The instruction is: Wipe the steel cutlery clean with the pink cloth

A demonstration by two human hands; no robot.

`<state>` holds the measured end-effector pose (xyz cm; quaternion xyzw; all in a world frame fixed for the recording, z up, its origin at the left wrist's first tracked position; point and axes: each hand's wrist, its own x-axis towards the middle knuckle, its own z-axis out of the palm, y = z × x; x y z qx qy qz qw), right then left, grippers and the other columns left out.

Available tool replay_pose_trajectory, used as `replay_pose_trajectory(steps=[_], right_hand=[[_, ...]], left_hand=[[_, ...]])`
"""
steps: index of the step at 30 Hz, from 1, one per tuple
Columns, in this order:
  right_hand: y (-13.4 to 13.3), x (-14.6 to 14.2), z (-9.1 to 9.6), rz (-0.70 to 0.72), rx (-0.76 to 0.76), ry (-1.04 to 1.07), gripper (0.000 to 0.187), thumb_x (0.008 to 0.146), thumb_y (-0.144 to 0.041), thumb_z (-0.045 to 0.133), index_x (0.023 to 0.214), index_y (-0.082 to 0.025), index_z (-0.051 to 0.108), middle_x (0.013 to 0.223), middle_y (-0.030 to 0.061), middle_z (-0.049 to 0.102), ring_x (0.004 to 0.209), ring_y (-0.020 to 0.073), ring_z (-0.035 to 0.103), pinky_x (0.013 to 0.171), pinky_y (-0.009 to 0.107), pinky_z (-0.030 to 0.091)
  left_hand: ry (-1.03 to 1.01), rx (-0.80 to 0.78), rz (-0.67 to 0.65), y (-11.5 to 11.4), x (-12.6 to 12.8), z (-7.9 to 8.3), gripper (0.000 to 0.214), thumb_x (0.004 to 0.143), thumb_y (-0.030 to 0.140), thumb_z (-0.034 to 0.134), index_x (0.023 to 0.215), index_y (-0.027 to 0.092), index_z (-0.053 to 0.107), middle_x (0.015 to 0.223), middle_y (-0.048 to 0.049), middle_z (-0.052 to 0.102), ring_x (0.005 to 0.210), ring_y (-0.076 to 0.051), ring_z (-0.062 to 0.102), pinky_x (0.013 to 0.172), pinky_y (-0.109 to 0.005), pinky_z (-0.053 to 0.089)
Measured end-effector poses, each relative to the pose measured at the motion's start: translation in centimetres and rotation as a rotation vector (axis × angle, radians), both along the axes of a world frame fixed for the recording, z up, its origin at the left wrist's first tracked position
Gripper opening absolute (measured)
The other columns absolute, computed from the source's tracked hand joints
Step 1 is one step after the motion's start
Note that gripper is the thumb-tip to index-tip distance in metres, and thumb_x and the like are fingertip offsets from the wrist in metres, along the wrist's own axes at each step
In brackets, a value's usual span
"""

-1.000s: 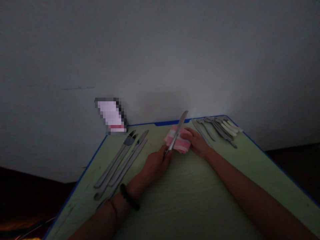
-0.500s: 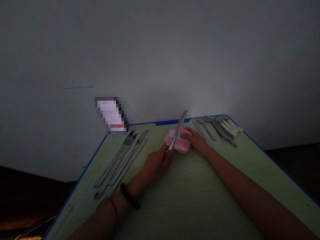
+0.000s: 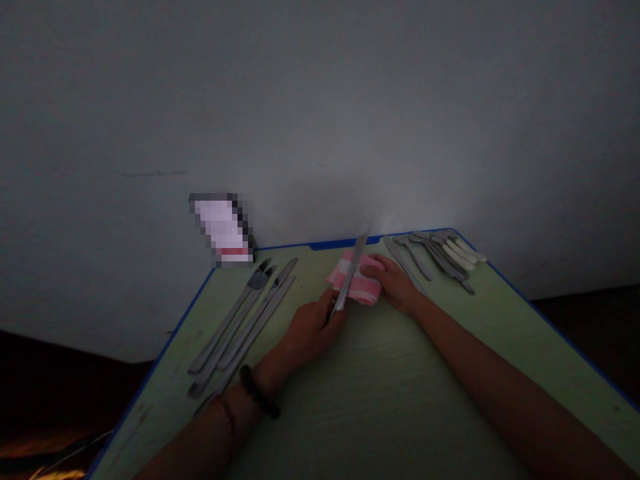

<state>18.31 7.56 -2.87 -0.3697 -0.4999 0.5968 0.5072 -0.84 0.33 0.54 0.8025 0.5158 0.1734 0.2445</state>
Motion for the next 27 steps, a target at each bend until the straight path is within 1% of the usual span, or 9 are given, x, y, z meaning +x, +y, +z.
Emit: replay_pose_trajectory(steps=[2,5,11,18,27], right_hand=[[0.0,-0.01,0.0,-0.002,0.0,-0.003,0.028,0.065,-0.034,0.069,0.088,-0.021,0.059,0.078,-0.0005,0.059,0.068,0.0139,0.053,0.061,0.027,0.041],[-0.13,-0.02,0.22,-0.009,0.01,-0.023,0.028,0.066,-0.033,0.068,0.09,-0.021,0.059,0.079,0.0001,0.059,0.069,0.0142,0.053,0.061,0.027,0.041],[-0.38,0.02,0.51,-0.007,0.023,-0.057,0.028,0.067,-0.035,0.066,0.09,-0.02,0.06,0.08,0.0003,0.059,0.068,0.0139,0.052,0.061,0.027,0.04],[-0.27,0.03,0.3,-0.003,0.019,-0.031,0.028,0.067,-0.034,0.067,0.09,-0.021,0.06,0.08,0.0001,0.059,0.068,0.0138,0.052,0.061,0.027,0.04],[-0.22,0.04,0.3,-0.011,0.022,-0.045,0.027,0.068,-0.033,0.067,0.091,-0.02,0.06,0.081,0.0005,0.06,0.071,0.0146,0.053,0.063,0.028,0.041]], left_hand=[[-0.02,-0.008,-0.041,-0.08,-0.14,0.03,0.024,0.086,0.025,0.037,0.107,0.02,0.049,0.082,-0.0022,0.066,0.072,-0.017,0.062,0.065,-0.026,0.043],[-0.015,-0.001,-0.051,-0.08,-0.19,-0.02,0.026,0.084,0.022,0.039,0.108,0.019,0.048,0.079,-0.0017,0.066,0.07,-0.017,0.061,0.064,-0.026,0.042],[0.021,-0.008,-0.049,-0.06,-0.01,-0.16,0.025,0.085,0.025,0.04,0.108,0.02,0.047,0.08,-0.002,0.067,0.069,-0.017,0.062,0.062,-0.025,0.041],[0.041,0.022,-0.052,-0.13,0.08,-0.18,0.024,0.085,0.025,0.04,0.107,0.019,0.047,0.077,-0.0012,0.067,0.065,-0.017,0.062,0.059,-0.025,0.04],[0.049,0.02,-0.055,-0.07,0.09,-0.19,0.024,0.085,0.024,0.04,0.107,0.019,0.048,0.081,-0.0024,0.067,0.068,-0.017,0.062,0.062,-0.026,0.041]])
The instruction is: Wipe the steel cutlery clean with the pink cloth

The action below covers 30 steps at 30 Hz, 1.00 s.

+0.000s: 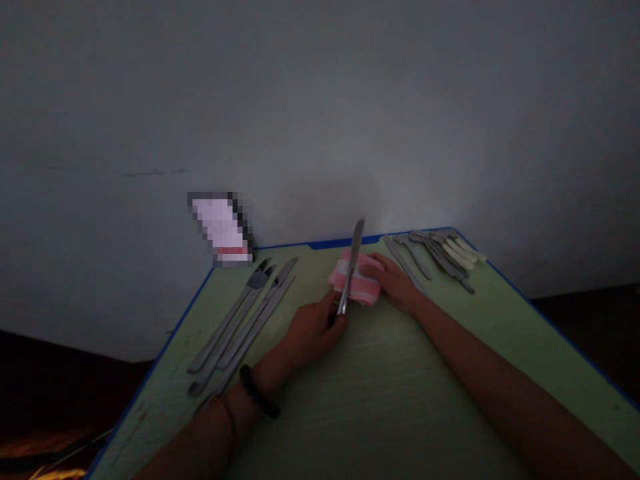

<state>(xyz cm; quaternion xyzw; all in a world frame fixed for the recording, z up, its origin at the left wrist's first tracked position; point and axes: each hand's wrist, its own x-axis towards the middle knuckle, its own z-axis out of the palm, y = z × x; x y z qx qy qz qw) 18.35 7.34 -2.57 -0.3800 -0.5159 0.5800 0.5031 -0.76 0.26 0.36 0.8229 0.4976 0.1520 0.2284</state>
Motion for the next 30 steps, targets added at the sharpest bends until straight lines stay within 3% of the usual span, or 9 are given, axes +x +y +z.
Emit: replay_pose_trajectory(steps=[9,14,19,23,30], right_hand=[[0.0,-0.1,0.0,0.012,-0.021,0.036,0.029,0.066,-0.032,0.068,0.09,-0.018,0.06,0.078,-0.001,0.059,0.067,0.0122,0.052,0.061,0.026,0.04],[0.0,0.0,0.8,0.035,-0.133,0.269,0.022,0.069,-0.035,0.066,0.082,-0.018,0.061,0.072,-0.002,0.06,0.065,0.0121,0.053,0.063,0.026,0.041],[-0.3,0.2,1.0,0.294,-0.318,0.585,0.023,0.079,-0.04,0.054,0.082,-0.018,0.063,0.08,0.0032,0.067,0.076,0.0179,0.06,0.074,0.034,0.046],[-1.1,-1.4,0.2,0.302,-0.285,0.566,0.011,0.077,-0.026,0.06,0.084,-0.018,0.063,0.079,0.0009,0.066,0.074,0.0143,0.06,0.076,0.031,0.046],[-1.8,-2.5,0.4,0.317,-0.189,0.469,0.021,0.072,-0.028,0.068,0.089,-0.017,0.064,0.081,0.0027,0.066,0.078,0.0158,0.06,0.082,0.033,0.045]], left_hand=[[0.014,0.005,-0.003,0.0,0.0,-0.1,0.023,0.085,0.024,0.04,0.107,0.019,0.046,0.08,-0.002,0.067,0.067,-0.017,0.062,0.061,-0.026,0.04],[0.027,0.01,-0.006,0.0,0.0,0.0,0.023,0.088,0.026,0.039,0.109,0.019,0.044,0.081,-0.0015,0.068,0.067,-0.017,0.063,0.061,-0.025,0.04],[0.026,0.008,0.04,0.0,0.1,-0.3,0.029,0.092,0.029,0.034,0.118,0.018,0.038,0.087,-0.0048,0.069,0.073,-0.02,0.066,0.062,-0.027,0.042],[0.007,0.014,0.088,0.1,0.2,-0.5,0.035,0.094,0.034,0.031,0.124,0.017,0.034,0.098,-0.0092,0.069,0.083,-0.022,0.067,0.069,-0.029,0.044],[0.079,0.038,0.071,0.1,0.2,-0.6,0.039,0.095,0.036,0.028,0.13,0.018,0.033,0.095,-0.0088,0.069,0.08,-0.024,0.067,0.07,-0.032,0.045]])
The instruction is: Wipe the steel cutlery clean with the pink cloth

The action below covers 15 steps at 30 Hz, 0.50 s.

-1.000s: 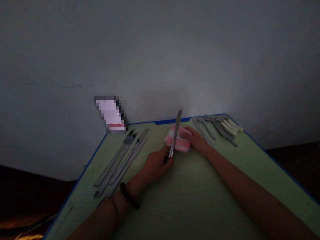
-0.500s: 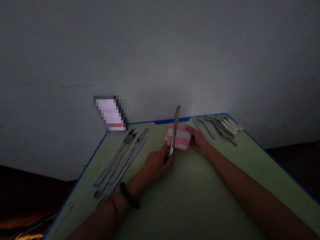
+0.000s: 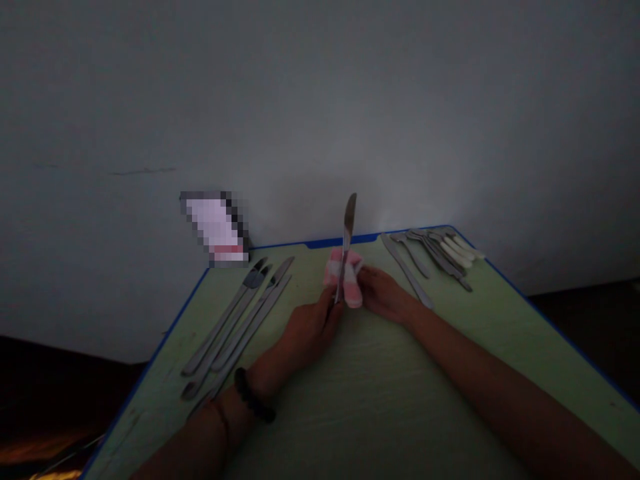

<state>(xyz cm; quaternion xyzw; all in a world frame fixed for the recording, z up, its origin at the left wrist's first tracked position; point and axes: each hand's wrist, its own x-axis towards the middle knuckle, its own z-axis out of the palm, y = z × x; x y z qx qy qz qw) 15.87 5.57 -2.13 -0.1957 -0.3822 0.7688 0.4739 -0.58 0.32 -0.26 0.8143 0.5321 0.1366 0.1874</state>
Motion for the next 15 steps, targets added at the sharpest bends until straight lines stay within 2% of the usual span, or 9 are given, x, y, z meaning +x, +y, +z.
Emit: replay_pose_trajectory(steps=[2,5,8,13,15], right_hand=[[-0.15,0.05,0.3,-0.003,0.021,0.007,0.022,0.073,-0.03,0.067,0.091,-0.018,0.064,0.085,0.0023,0.067,0.079,0.0156,0.061,0.082,0.032,0.045],[-0.37,-0.06,0.65,-0.023,0.035,0.037,0.023,0.074,-0.029,0.067,0.094,-0.02,0.063,0.093,0.002,0.067,0.084,0.0148,0.061,0.083,0.03,0.045],[-0.4,-0.22,0.77,-0.039,0.026,0.052,0.024,0.074,-0.03,0.067,0.096,-0.02,0.062,0.097,0.0039,0.067,0.087,0.0162,0.061,0.083,0.031,0.046],[0.12,-0.19,0.47,-0.143,-0.043,0.032,0.025,0.076,-0.032,0.066,0.096,-0.017,0.062,0.091,0.0053,0.069,0.082,0.0166,0.063,0.08,0.031,0.048],[0.24,-0.24,0.35,-0.187,-0.063,0.029,0.025,0.076,-0.033,0.066,0.094,-0.016,0.063,0.09,0.0056,0.069,0.082,0.016,0.062,0.079,0.03,0.047]], left_hand=[[0.011,0.006,0.007,0.06,-0.02,-0.13,0.038,0.094,0.035,0.029,0.127,0.018,0.037,0.097,-0.0093,0.069,0.08,-0.024,0.067,0.07,-0.031,0.045],[0.015,0.007,-0.012,0.18,-0.05,-0.19,0.032,0.094,0.035,0.031,0.114,0.019,0.05,0.094,-0.0087,0.069,0.079,-0.023,0.066,0.07,-0.03,0.045],[-0.067,0.002,-0.035,0.21,-0.08,0.01,0.031,0.093,0.037,0.033,0.101,0.018,0.056,0.088,-0.0067,0.069,0.076,-0.02,0.065,0.067,-0.027,0.044],[-0.259,-0.036,-0.094,-0.01,-0.21,0.49,0.031,0.092,0.039,0.037,0.107,0.019,0.055,0.082,-0.0012,0.066,0.067,-0.014,0.059,0.061,-0.023,0.042],[-0.272,-0.049,-0.12,-0.04,-0.24,0.56,0.028,0.091,0.037,0.039,0.102,0.019,0.057,0.08,-0.0004,0.065,0.067,-0.014,0.058,0.062,-0.022,0.042]])
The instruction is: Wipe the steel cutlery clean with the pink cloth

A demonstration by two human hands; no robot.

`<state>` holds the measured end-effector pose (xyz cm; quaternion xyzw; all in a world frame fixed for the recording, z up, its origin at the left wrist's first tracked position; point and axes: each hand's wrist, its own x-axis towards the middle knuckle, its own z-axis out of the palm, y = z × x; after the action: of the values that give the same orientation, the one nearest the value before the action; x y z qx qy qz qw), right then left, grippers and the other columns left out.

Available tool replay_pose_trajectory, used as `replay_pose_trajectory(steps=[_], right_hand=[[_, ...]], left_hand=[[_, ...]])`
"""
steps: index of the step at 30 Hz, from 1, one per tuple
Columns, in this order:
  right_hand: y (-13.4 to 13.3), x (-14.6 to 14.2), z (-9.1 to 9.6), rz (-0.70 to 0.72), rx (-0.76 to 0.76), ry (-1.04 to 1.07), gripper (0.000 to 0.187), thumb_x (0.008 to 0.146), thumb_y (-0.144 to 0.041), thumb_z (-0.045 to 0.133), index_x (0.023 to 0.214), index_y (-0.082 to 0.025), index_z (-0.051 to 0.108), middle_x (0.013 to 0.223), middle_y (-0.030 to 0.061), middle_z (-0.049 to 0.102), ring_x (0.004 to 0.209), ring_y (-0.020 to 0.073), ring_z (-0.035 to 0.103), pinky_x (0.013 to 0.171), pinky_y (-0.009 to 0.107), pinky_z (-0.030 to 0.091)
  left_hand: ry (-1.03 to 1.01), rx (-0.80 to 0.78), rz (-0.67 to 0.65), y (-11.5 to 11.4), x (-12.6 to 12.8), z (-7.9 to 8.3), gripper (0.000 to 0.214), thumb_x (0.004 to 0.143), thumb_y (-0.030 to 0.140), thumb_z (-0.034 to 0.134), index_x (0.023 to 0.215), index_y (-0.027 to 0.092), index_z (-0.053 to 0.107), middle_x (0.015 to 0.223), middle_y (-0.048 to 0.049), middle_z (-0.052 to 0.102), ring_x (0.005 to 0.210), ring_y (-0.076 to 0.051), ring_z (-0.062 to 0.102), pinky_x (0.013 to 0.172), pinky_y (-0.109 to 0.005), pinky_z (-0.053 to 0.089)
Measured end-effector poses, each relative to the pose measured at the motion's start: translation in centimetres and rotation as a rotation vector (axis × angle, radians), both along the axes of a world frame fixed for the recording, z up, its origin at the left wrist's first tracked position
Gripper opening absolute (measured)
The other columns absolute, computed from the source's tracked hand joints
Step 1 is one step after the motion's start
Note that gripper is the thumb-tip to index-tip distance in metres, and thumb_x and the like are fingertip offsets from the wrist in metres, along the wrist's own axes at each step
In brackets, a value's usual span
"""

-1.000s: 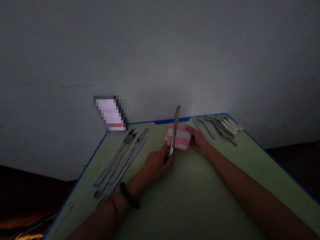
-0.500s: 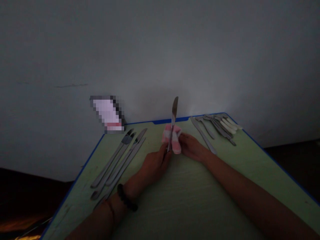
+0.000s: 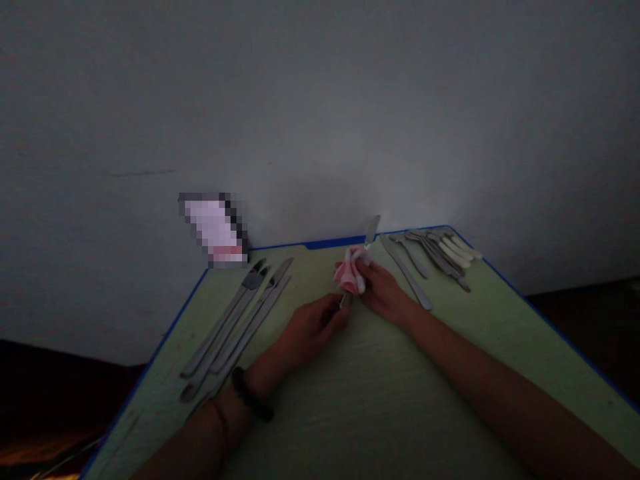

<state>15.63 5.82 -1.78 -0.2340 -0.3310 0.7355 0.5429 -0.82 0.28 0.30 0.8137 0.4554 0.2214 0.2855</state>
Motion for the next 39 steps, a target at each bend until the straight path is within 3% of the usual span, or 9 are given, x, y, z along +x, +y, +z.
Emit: replay_pose_trajectory(steps=[5,10,21,26,39], right_hand=[[-0.7,-0.8,-0.1,0.016,0.02,-0.037,0.029,0.073,-0.037,0.068,0.09,-0.015,0.064,0.086,0.006,0.068,0.077,0.0154,0.062,0.078,0.03,0.046],[-1.5,-1.5,-0.2,0.062,0.011,-0.095,0.028,0.069,-0.036,0.071,0.087,-0.014,0.063,0.08,0.0045,0.068,0.067,0.0134,0.059,0.068,0.027,0.045],[-1.3,-1.1,0.5,0.163,-0.005,-0.044,0.028,0.072,-0.033,0.07,0.094,-0.015,0.065,0.091,0.006,0.069,0.08,0.0162,0.062,0.076,0.03,0.046],[-1.2,-1.1,0.3,0.185,0.025,-0.042,0.03,0.072,-0.036,0.07,0.094,-0.015,0.066,0.089,0.0061,0.07,0.077,0.0158,0.062,0.075,0.03,0.047],[-1.0,-1.4,0.0,0.035,0.008,-0.013,0.028,0.075,-0.041,0.065,0.087,-0.015,0.066,0.085,0.0063,0.07,0.076,0.0152,0.062,0.076,0.029,0.046]], left_hand=[[0.018,0.012,0.014,0.3,0.1,0.0,0.034,0.092,0.033,0.036,0.076,0.019,0.062,0.077,-0.0003,0.066,0.071,-0.013,0.06,0.069,-0.022,0.042],[0.029,-0.015,0.067,0.4,0.1,0.1,0.038,0.092,0.034,0.035,0.072,0.018,0.064,0.07,0.0001,0.066,0.063,-0.013,0.059,0.066,-0.022,0.042],[0.012,-0.021,0.107,0.1,0.4,0.1,0.04,0.092,0.04,0.037,0.071,0.018,0.062,0.067,0.0003,0.064,0.058,-0.013,0.056,0.06,-0.023,0.039],[-0.023,-0.028,0.095,0.3,0.2,0.0,0.041,0.093,0.035,0.035,0.066,0.017,0.06,0.064,0.0006,0.062,0.06,-0.012,0.056,0.062,-0.022,0.039],[-0.092,-0.137,-0.056,0.1,-0.5,0.7,0.042,0.091,0.038,0.039,0.06,0.015,0.058,0.052,0.0024,0.056,0.048,-0.009,0.048,0.051,-0.02,0.035]])
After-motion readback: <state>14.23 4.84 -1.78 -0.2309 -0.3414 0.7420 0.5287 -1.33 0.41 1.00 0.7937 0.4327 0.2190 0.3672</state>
